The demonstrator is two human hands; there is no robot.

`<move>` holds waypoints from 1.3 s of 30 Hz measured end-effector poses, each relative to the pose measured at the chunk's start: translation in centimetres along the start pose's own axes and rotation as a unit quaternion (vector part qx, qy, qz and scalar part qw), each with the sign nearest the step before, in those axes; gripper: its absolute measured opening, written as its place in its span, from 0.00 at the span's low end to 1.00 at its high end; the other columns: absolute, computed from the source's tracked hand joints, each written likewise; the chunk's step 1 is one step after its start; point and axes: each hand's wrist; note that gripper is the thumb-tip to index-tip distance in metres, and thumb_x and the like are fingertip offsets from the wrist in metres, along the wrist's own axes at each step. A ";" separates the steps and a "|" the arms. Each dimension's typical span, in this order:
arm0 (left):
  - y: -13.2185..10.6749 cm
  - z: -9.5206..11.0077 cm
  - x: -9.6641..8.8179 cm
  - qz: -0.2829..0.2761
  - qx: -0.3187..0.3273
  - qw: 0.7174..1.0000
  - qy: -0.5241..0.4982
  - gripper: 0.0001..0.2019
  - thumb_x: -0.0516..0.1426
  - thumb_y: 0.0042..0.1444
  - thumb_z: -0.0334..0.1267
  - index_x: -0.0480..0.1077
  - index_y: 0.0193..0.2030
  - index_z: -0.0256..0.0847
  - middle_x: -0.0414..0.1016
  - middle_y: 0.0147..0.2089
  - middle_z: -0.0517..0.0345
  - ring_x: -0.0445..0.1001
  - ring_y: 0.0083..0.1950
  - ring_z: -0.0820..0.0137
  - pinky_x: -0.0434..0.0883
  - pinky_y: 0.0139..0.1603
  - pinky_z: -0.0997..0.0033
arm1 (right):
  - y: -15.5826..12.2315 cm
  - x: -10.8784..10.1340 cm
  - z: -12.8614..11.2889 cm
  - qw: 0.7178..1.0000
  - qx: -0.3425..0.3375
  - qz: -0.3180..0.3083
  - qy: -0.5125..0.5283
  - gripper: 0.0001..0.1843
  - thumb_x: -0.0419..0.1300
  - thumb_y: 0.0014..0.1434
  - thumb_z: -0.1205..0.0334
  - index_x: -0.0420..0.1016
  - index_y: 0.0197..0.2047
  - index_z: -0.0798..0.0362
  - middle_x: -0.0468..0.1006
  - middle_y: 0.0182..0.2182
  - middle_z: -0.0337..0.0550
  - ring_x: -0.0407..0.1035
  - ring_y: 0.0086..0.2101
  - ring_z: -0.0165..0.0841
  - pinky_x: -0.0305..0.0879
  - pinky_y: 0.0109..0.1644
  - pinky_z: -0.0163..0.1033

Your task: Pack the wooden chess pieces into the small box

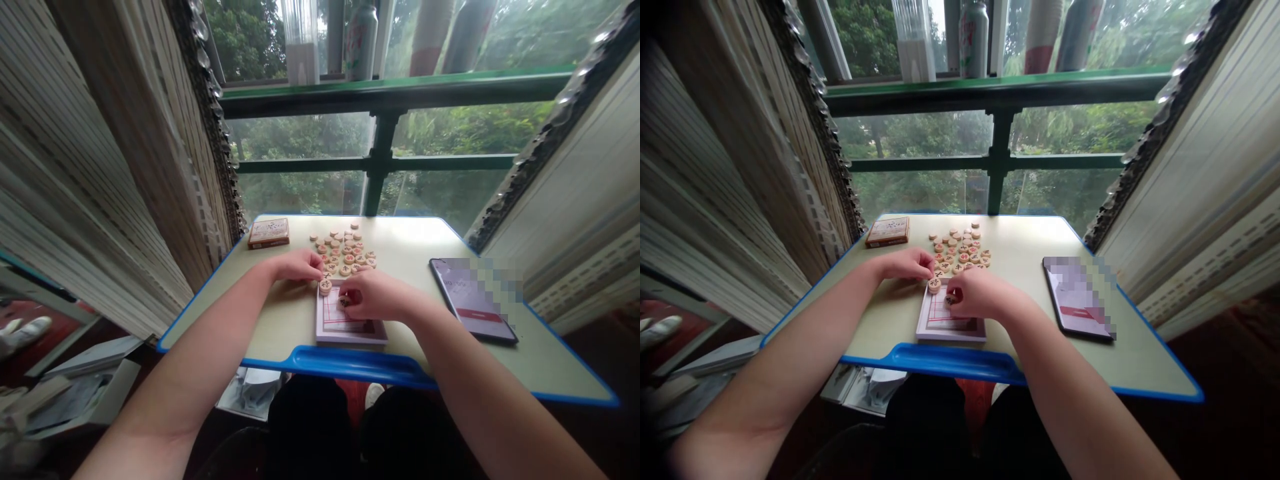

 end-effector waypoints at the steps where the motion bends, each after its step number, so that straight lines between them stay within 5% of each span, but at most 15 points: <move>1: 0.0 -0.1 0.0 0.000 0.002 1.000 0.000 0.06 0.56 0.40 0.37 0.65 0.24 0.37 0.61 0.20 0.65 0.57 0.23 0.78 0.51 0.22 0.77 | 0.0 0.0 0.0 1.000 0.004 0.001 0.010 0.07 0.59 0.44 0.64 0.76 0.30 0.53 0.75 0.26 0.40 0.64 0.28 0.30 0.54 0.28 0.32; 7: 0.2 -0.1 -0.1 -0.006 -0.010 1.000 -0.010 0.06 0.57 0.41 0.37 0.64 0.24 0.37 0.59 0.19 0.66 0.55 0.21 0.79 0.49 0.19 0.77 | 0.2 0.2 -0.3 1.000 0.022 0.011 0.019 0.12 0.58 0.45 0.68 0.76 0.35 0.53 0.77 0.27 0.38 0.64 0.25 0.28 0.54 0.28 0.32; 14: 0.1 0.1 -0.1 -0.022 -0.011 1.000 -0.015 0.04 0.56 0.42 0.35 0.63 0.24 0.38 0.60 0.19 0.66 0.55 0.17 0.80 0.50 0.15 0.78 | 0.8 1.0 -0.7 0.999 0.008 0.026 0.031 0.09 0.60 0.50 0.56 0.75 0.32 0.52 0.77 0.27 0.40 0.65 0.25 0.28 0.55 0.28 0.32; 23: -0.3 0.4 -0.4 -0.046 -0.006 0.999 -0.003 0.04 0.55 0.42 0.34 0.66 0.27 0.37 0.63 0.21 0.64 0.60 0.20 0.78 0.58 0.18 0.79 | 0.8 1.0 -0.7 0.999 0.021 0.035 0.020 0.11 0.61 0.49 0.53 0.75 0.30 0.52 0.77 0.25 0.40 0.64 0.24 0.29 0.53 0.27 0.32; 39: -0.2 0.0 -0.5 -0.053 -0.016 0.998 -0.023 0.03 0.56 0.42 0.34 0.66 0.26 0.37 0.64 0.21 0.65 0.60 0.21 0.78 0.59 0.18 0.79 | 1.2 1.3 -0.5 0.996 0.031 0.050 -0.073 0.10 0.56 0.52 0.58 0.78 0.30 0.50 0.79 0.27 0.43 0.68 0.28 0.33 0.55 0.29 0.35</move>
Point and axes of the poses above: each hand's wrist, its own y-axis towards the middle knuckle, its own x-axis out of the palm, z = x × y
